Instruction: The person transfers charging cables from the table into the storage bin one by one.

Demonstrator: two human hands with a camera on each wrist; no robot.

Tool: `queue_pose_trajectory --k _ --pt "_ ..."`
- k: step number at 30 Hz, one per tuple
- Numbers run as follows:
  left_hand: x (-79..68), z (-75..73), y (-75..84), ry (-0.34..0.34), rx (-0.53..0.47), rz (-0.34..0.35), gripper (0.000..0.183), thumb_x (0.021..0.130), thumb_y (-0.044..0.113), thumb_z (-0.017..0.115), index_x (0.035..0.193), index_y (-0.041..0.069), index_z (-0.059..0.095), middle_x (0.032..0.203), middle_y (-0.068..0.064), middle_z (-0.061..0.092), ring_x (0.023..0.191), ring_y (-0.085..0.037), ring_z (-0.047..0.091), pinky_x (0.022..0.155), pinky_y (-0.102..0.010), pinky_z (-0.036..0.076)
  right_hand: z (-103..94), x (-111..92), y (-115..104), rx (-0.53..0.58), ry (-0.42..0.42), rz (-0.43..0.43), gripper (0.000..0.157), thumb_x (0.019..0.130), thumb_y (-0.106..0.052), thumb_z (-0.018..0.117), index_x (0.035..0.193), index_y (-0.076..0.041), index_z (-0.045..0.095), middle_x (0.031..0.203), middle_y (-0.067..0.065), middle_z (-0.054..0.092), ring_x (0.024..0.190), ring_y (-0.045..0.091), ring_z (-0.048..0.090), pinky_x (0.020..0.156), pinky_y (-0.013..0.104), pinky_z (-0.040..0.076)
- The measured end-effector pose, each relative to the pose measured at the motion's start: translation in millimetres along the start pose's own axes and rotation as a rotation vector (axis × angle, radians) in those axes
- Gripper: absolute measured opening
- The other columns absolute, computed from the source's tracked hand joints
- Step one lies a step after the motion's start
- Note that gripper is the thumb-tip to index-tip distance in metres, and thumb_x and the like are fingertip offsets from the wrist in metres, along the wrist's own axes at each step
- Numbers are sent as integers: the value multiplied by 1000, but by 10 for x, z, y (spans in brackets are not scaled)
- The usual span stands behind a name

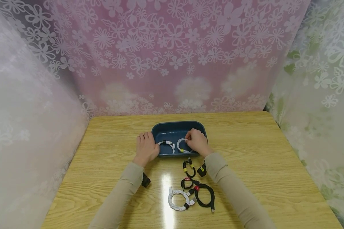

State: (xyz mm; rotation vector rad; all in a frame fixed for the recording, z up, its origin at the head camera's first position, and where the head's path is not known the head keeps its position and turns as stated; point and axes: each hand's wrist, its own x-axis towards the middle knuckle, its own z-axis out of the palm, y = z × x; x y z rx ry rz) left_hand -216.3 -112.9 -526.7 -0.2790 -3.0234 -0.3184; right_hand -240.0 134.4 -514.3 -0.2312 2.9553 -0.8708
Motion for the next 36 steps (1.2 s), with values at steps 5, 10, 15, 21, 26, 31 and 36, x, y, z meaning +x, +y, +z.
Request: queue_pose_trajectory --k 5,10,15,21,26,31,36 --pt "7 15 4 6 0 -2 29 94 21 42 111 -3 46 110 -22 47 104 -39 39 96 -49 29 37 0 8 -41 -18 -33 5 86 -13 76 84 -12 71 85 2 57 71 18 55 66 38 49" --pt "8 16 3 6 -4 -6 31 94 21 44 112 -4 46 112 -22 47 106 -40 39 98 -50 28 58 -4 -3 -71 -59 -74 7 86 -12 76 83 -13 71 86 1 57 73 17 55 67 37 50" --pt "7 13 3 1 -8 -10 32 94 21 43 113 -4 46 113 -22 47 107 -40 38 99 -50 28 62 6 -10 -79 -86 -99 5 87 -13 76 85 -13 71 86 1 57 74 17 55 68 36 49" --pt "13 18 0 2 -5 -10 31 94 21 42 113 -3 46 112 -22 46 106 -39 38 99 -50 28 59 19 -8 -75 -119 -151 4 89 -11 74 92 -10 74 88 0 58 79 17 58 72 36 51" --pt "7 11 7 4 -4 -9 32 94 21 43 114 -4 46 113 -22 47 107 -40 39 99 -50 28 46 22 -11 -63 -163 -171 10 90 -8 70 98 -10 75 93 2 61 86 19 61 76 38 52" --pt "5 6 9 3 -3 -10 32 94 21 43 114 -4 46 113 -22 47 107 -40 39 99 -50 28 49 27 -9 -60 -209 -154 14 92 -6 67 102 -12 75 106 4 64 93 23 62 80 40 52" --pt "8 3 12 -4 0 -16 32 94 21 43 114 -4 46 114 -22 48 108 -40 39 99 -50 28 48 26 -13 -51 -223 -155 17 92 -4 65 102 -13 76 111 5 64 95 24 62 80 41 50"
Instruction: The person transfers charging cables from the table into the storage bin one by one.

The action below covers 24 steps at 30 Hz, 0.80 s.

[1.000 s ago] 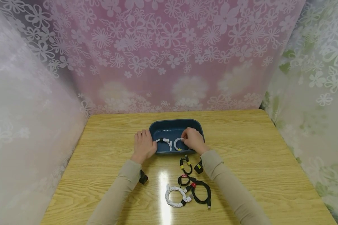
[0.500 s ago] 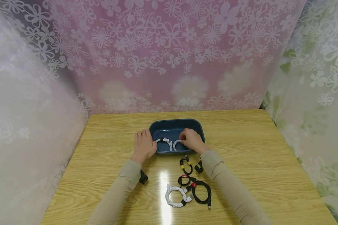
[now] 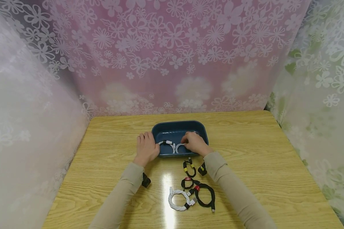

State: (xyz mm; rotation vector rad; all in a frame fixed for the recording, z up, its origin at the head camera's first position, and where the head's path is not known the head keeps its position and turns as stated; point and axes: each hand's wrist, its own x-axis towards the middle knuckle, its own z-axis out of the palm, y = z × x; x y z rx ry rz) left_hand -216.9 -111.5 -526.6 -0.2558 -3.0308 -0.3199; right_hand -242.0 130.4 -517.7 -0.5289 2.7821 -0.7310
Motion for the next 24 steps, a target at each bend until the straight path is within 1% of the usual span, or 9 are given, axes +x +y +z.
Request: queue_pose_trajectory --k 7,10,14,18,24 --pt "-2 -7 4 -5 -1 0 32 94 22 43 114 -4 47 114 -23 47 108 -40 38 99 -50 28 -4 -14 14 24 -8 -42 20 93 -1 63 103 -11 77 107 5 63 92 22 61 75 37 50" --pt "-3 -6 5 -7 0 1 33 94 22 43 114 -4 46 114 -22 47 108 -40 38 99 -50 27 -8 -20 21 28 -21 -58 21 94 0 61 105 -10 76 107 5 63 93 22 61 74 36 50" --pt "-5 -6 7 -16 0 5 32 94 22 42 113 -4 46 112 -22 47 107 -40 38 99 -50 27 -27 -34 20 25 -53 -76 27 95 3 55 110 -7 75 110 7 63 98 24 62 76 35 50" --pt "-7 -13 11 -27 -5 5 28 95 20 43 110 -3 45 110 -22 45 105 -40 37 97 -50 26 -67 -56 10 36 -98 -102 34 94 9 49 116 -4 72 112 9 63 100 25 61 75 35 48" --pt "-9 -24 11 -19 -12 6 28 95 20 45 111 -3 45 112 -23 46 106 -41 38 98 -50 26 -148 -96 -1 31 -151 -164 41 93 13 43 123 -1 67 117 14 63 103 28 60 75 36 43"
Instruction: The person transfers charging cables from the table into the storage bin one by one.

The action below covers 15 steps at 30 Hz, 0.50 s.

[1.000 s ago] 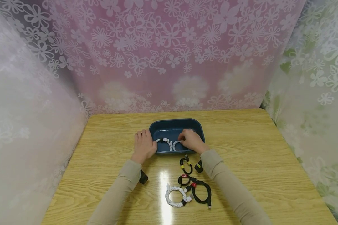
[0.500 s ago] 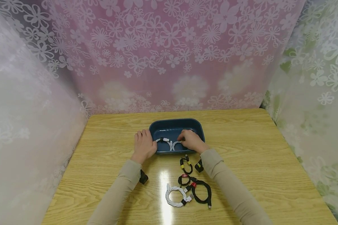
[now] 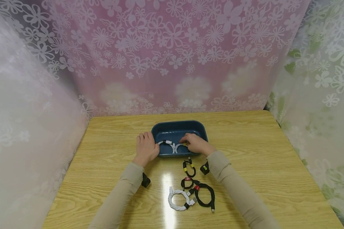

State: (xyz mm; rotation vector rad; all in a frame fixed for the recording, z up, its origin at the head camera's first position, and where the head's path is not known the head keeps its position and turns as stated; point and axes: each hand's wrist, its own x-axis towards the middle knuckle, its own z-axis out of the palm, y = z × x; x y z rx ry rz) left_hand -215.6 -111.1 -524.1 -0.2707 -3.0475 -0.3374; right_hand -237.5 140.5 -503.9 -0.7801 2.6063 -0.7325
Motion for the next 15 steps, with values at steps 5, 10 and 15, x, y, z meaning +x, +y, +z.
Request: queue_pose_trajectory --k 5,10,15 --pt "0 -5 1 2 3 0 29 95 20 45 111 -3 45 112 -23 46 107 -41 38 98 -50 26 -75 -54 -37 40 -61 -2 41 97 8 40 131 1 61 129 17 60 106 28 58 77 37 40" --pt "-1 -13 8 3 11 -1 29 94 21 45 111 -3 45 112 -23 47 107 -41 38 98 -50 27 -136 -121 -89 68 -128 7 38 104 -9 45 141 -1 52 140 18 53 117 31 57 90 44 46" --pt "-3 -14 0 4 5 2 30 95 21 45 111 -4 45 112 -23 46 106 -41 38 97 -50 27 -197 -200 -189 58 -151 -32 41 105 -17 46 143 -2 49 142 19 49 127 35 50 101 50 42"
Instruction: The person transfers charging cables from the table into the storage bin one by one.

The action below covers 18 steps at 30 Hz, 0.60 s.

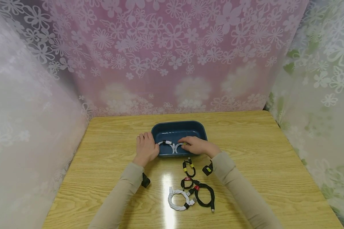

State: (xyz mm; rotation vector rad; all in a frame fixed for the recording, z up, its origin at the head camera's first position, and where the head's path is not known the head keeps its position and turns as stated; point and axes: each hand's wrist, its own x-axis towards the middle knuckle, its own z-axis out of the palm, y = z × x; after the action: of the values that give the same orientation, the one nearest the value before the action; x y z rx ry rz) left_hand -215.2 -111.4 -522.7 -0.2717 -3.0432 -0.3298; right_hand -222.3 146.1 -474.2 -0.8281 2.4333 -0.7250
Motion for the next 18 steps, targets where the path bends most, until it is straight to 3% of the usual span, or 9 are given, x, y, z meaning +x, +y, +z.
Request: queue_pose_trajectory --k 7,12,18 --pt "3 12 -10 0 -6 1 31 95 21 43 113 -4 45 114 -24 47 108 -41 38 98 -51 27 -80 -120 -155 -64 5 -50 41 105 -20 49 142 -2 51 141 20 49 126 39 50 100 51 42" --pt "-1 5 -7 5 -7 6 31 95 21 43 113 -4 46 113 -24 47 107 -41 38 98 -51 28 -107 -230 -208 -94 67 -130 40 104 -23 51 140 -4 53 140 17 51 129 36 49 103 50 41" --pt "-7 9 -8 12 -9 11 30 94 20 44 112 -4 46 113 -24 47 105 -41 39 97 -50 28 -59 -448 -251 30 186 -164 39 103 -26 54 137 -8 56 137 12 55 126 31 51 100 50 44"
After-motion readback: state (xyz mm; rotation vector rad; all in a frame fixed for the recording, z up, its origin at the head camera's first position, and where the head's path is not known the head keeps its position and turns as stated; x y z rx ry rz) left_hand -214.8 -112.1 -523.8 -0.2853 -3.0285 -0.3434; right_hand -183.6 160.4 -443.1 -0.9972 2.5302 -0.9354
